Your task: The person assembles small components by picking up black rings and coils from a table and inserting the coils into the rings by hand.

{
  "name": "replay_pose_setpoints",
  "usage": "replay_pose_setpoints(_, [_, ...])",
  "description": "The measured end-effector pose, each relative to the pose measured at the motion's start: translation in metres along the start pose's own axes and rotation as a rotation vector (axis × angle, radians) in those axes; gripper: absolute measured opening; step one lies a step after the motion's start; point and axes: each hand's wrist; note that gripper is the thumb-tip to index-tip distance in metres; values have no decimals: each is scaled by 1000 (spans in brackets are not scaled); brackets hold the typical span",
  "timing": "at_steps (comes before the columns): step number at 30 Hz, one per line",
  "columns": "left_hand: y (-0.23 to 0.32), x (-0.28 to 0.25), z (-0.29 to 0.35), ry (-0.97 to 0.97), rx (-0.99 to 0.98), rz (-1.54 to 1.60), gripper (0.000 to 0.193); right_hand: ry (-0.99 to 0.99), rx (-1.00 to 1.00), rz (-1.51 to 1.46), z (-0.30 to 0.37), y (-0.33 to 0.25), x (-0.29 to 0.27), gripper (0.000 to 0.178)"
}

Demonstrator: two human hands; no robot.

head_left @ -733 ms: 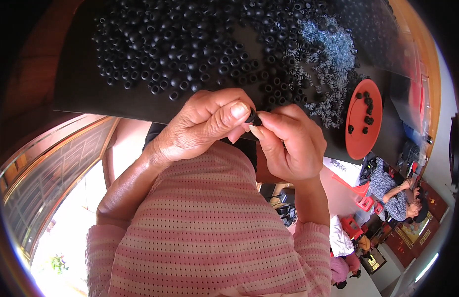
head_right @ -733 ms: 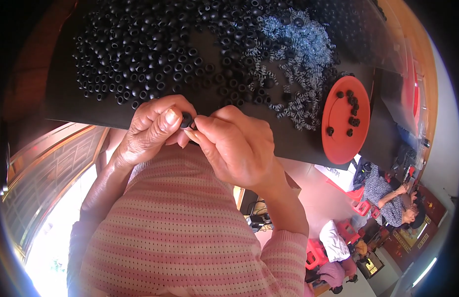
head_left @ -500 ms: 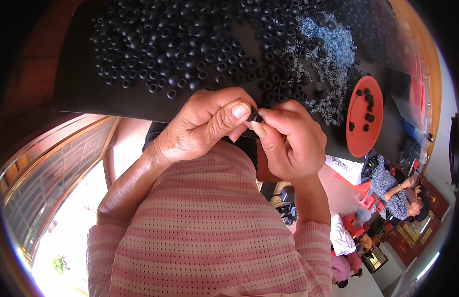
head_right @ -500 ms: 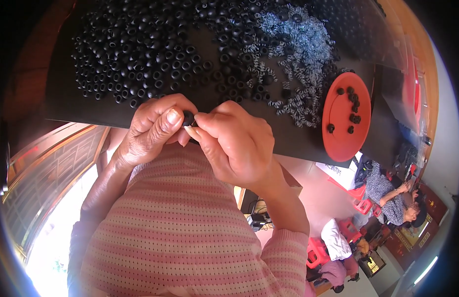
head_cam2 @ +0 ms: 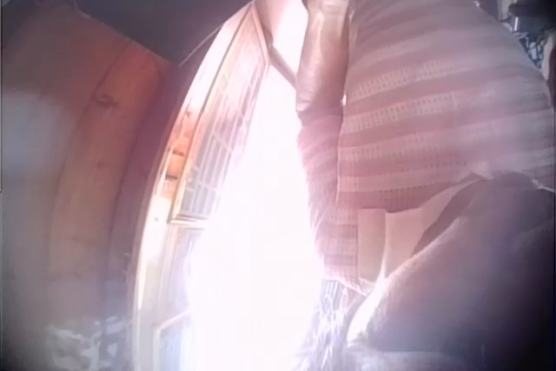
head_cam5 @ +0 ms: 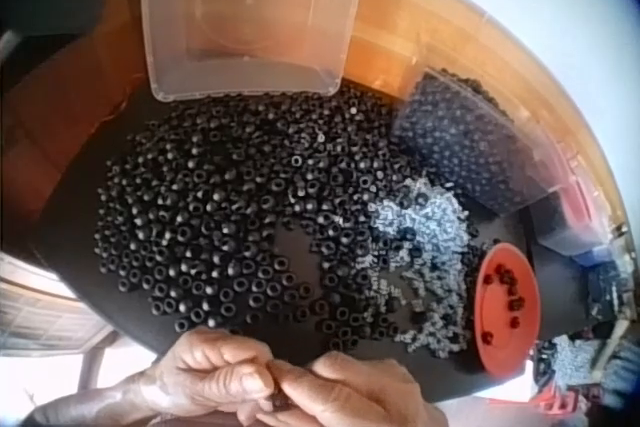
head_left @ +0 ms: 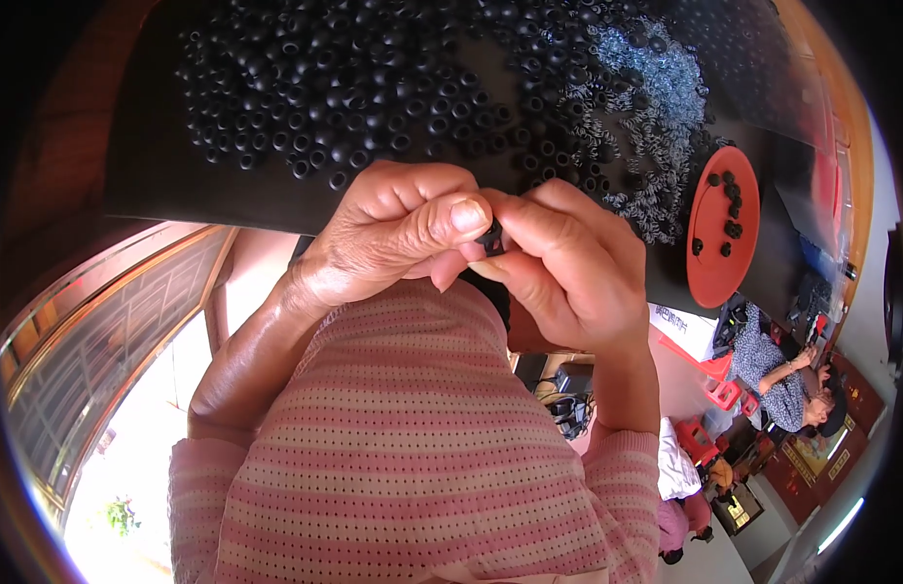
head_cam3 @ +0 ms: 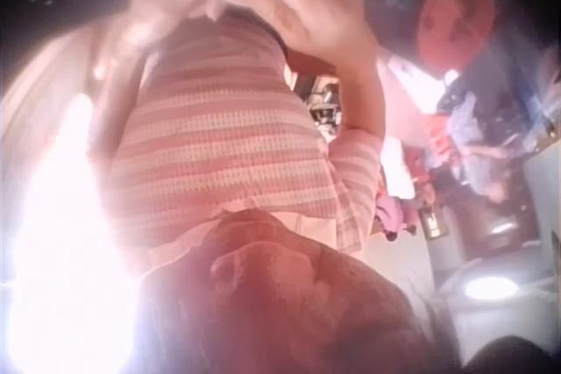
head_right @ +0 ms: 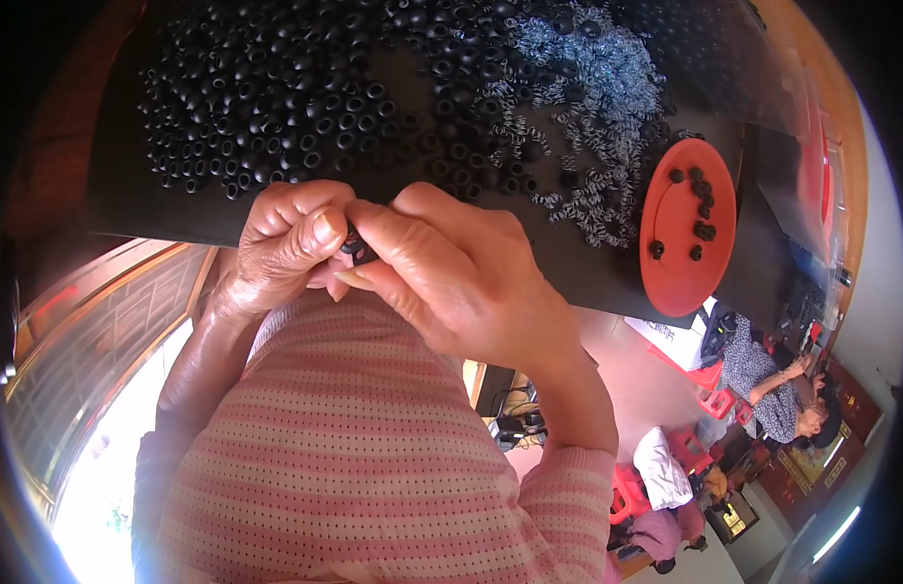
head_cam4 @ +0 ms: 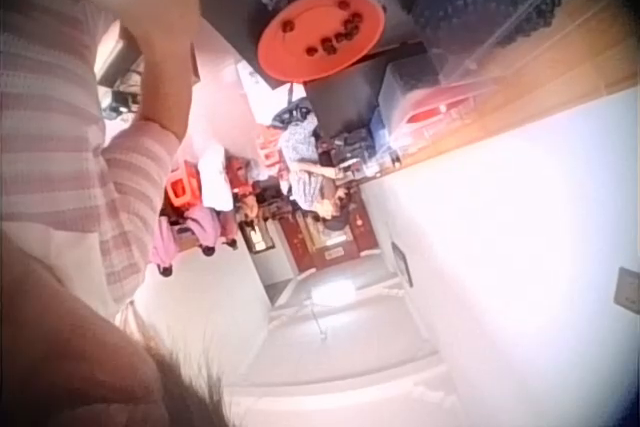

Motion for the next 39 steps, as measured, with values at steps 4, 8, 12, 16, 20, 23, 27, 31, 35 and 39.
replay_pose_setpoints(4, [-1,-1,-2,-16,18,-84,41,9,-10,45,4,4,3,25])
replay_pose_setpoints(8, [-2,0,-3,-2,49,-154,42,37,-35,72,5,7,6,27])
replay_pose_setpoints(12, [-2,-1,-3,-31,57,-236,46,59,-64,93,6,7,7,30])
replay_pose_setpoints(16, [0,0,-2,-25,87,-331,49,94,-120,115,3,9,10,27])
replay_pose_setpoints(20, [-2,-1,-4,-32,106,-338,49,82,-111,126,4,10,9,28])
replay_pose_setpoints(23, [1,1,-2,-27,52,-349,43,76,-23,106,1,6,7,30])
replay_pose_setpoints(27, [-1,4,-1,10,92,-336,43,-19,-17,107,4,5,3,30])
replay_pose_setpoints(31, [-8,5,-2,20,150,-331,45,23,-123,135,3,6,5,29])
replay_pose_setpoints(35, [-2,0,-2,-41,127,-308,47,38,-152,149,2,4,8,27])
replay_pose_setpoints(39, [1,-1,-5,-116,53,-275,48,46,-178,169,5,6,7,24])
Point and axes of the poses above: each hand's wrist, its own z-axis away from the middle knuckle, its own x-axis out of the palm, y = z × x, and after that the axes turned 2 degrees about -y, right-handed
